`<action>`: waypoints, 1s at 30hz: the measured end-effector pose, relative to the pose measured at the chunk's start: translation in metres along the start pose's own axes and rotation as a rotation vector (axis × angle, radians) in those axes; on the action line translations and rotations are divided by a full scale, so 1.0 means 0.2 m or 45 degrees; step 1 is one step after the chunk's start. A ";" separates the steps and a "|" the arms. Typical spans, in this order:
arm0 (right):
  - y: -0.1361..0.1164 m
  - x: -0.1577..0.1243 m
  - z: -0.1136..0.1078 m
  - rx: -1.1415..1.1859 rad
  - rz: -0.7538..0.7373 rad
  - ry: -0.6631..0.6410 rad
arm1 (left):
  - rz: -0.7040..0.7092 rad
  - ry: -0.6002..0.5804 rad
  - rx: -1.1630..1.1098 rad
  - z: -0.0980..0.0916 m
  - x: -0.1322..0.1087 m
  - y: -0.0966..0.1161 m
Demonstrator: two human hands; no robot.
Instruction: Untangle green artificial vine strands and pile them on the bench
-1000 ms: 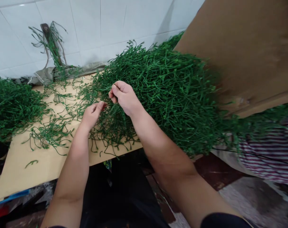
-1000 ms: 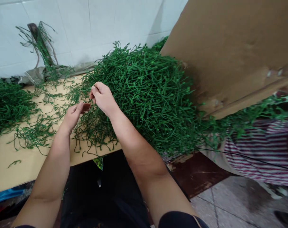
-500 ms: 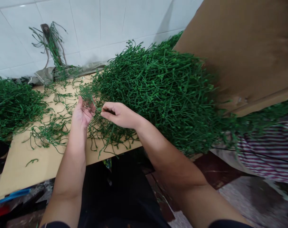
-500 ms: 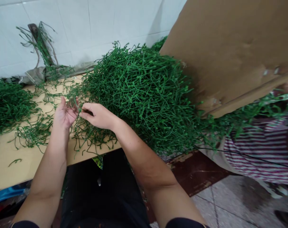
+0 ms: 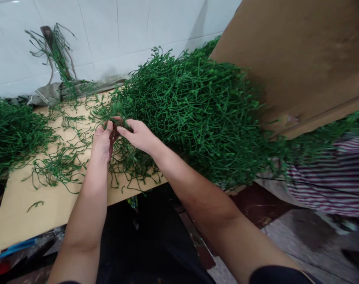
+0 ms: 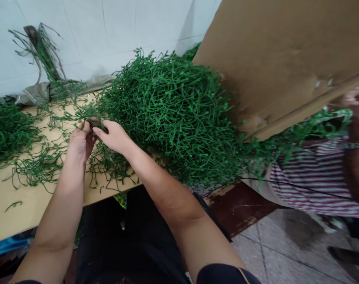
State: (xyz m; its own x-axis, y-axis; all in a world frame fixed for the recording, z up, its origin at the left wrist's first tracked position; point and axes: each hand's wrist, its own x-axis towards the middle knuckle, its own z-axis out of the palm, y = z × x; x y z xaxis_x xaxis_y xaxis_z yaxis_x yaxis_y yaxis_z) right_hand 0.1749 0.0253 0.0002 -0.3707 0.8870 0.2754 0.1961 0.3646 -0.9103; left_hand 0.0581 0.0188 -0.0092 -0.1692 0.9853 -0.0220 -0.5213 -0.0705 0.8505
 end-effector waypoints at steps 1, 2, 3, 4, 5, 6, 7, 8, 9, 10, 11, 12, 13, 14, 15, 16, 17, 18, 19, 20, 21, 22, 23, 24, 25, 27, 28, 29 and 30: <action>0.01 0.00 0.01 0.036 -0.040 0.025 | -0.021 -0.004 0.015 0.00 0.00 0.00; 0.01 0.00 0.01 0.069 -0.062 0.051 | -0.049 -0.011 0.026 0.00 0.00 0.00; 0.02 0.00 0.02 0.092 -0.053 0.083 | -0.083 -0.018 0.033 -0.01 0.01 0.01; 0.02 0.00 0.01 0.104 -0.019 0.119 | -0.116 -0.018 0.033 -0.02 0.01 0.01; 0.02 0.00 0.01 0.109 0.027 0.159 | -0.145 -0.020 0.025 -0.02 0.01 0.02; 0.02 0.00 0.00 0.119 0.070 0.197 | -0.166 -0.020 0.012 -0.03 0.02 0.02; 0.02 0.00 -0.01 0.138 0.106 0.226 | -0.176 -0.018 -0.006 -0.04 0.02 0.03; 0.02 0.00 -0.02 0.173 0.137 0.246 | -0.176 -0.018 -0.027 -0.05 0.02 0.04; 0.01 0.00 -0.03 0.223 0.171 0.262 | -0.169 -0.020 -0.050 -0.05 0.02 0.04; 0.00 -0.01 -0.03 0.285 0.212 0.275 | -0.156 -0.026 -0.076 -0.05 0.02 0.04; -0.01 -0.01 -0.04 0.356 0.257 0.279 | -0.141 -0.030 -0.099 -0.05 0.01 0.05; -0.02 -0.01 -0.05 0.430 0.298 0.271 | -0.123 -0.028 -0.116 -0.05 0.01 0.05; -0.03 -0.01 -0.05 0.501 0.328 0.252 | -0.103 -0.022 -0.129 -0.04 0.00 0.06; -0.04 -0.01 -0.05 0.566 0.342 0.225 | -0.084 -0.017 -0.139 -0.04 -0.01 0.06; -0.05 -0.01 -0.05 0.618 0.343 0.200 | -0.069 -0.016 -0.146 -0.04 -0.01 0.06; -0.06 -0.01 -0.05 0.656 0.338 0.187 | -0.057 -0.028 -0.154 -0.04 -0.02 0.05; -0.07 0.00 -0.05 0.678 0.334 0.194 | -0.046 -0.051 -0.159 -0.03 -0.03 0.05; -0.08 0.00 -0.05 0.685 0.336 0.223 | -0.034 -0.084 -0.158 -0.03 -0.04 0.04; -0.09 0.01 -0.05 0.675 0.345 0.263 | -0.011 -0.117 -0.145 -0.02 -0.05 0.03; -0.09 0.03 -0.04 0.650 0.356 0.309 | 0.022 -0.148 -0.116 0.00 -0.06 0.02; -0.10 0.05 -0.04 0.612 0.362 0.351 | 0.069 -0.172 -0.073 0.02 -0.09 0.02; -0.09 0.07 -0.05 0.559 0.351 0.388 | 0.129 -0.192 -0.022 0.04 -0.12 0.01; -0.08 0.10 -0.06 0.490 0.315 0.431 | 0.203 -0.204 0.023 0.06 -0.15 0.01; -0.06 0.14 -0.08 0.412 0.265 0.482 | 0.278 -0.216 0.059 0.08 -0.20 0.01; -0.04 0.17 -0.10 0.337 0.229 0.549 | 0.348 -0.226 0.088 0.09 -0.24 0.01; 0.01 0.24 -0.18 0.220 0.203 0.718 | 0.451 -0.240 0.157 0.09 -0.33 0.02; 0.02 0.26 -0.22 0.209 0.240 0.790 | 0.475 -0.240 0.209 0.08 -0.37 0.03; 0.02 0.27 -0.26 0.195 0.210 0.819 | 0.494 -0.222 0.272 0.06 -0.39 0.03; 0.00 0.27 -0.29 0.159 0.159 0.786 | 0.513 -0.182 0.340 0.04 -0.39 0.03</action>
State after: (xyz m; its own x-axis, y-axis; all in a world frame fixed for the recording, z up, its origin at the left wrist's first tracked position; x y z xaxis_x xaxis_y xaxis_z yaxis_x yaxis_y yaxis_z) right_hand 0.2074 0.0890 0.0320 0.2463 0.9341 0.2586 0.0826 0.2456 -0.9658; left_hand 0.0750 -0.0576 0.0029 -0.1872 0.9009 0.3917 -0.2027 -0.4256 0.8819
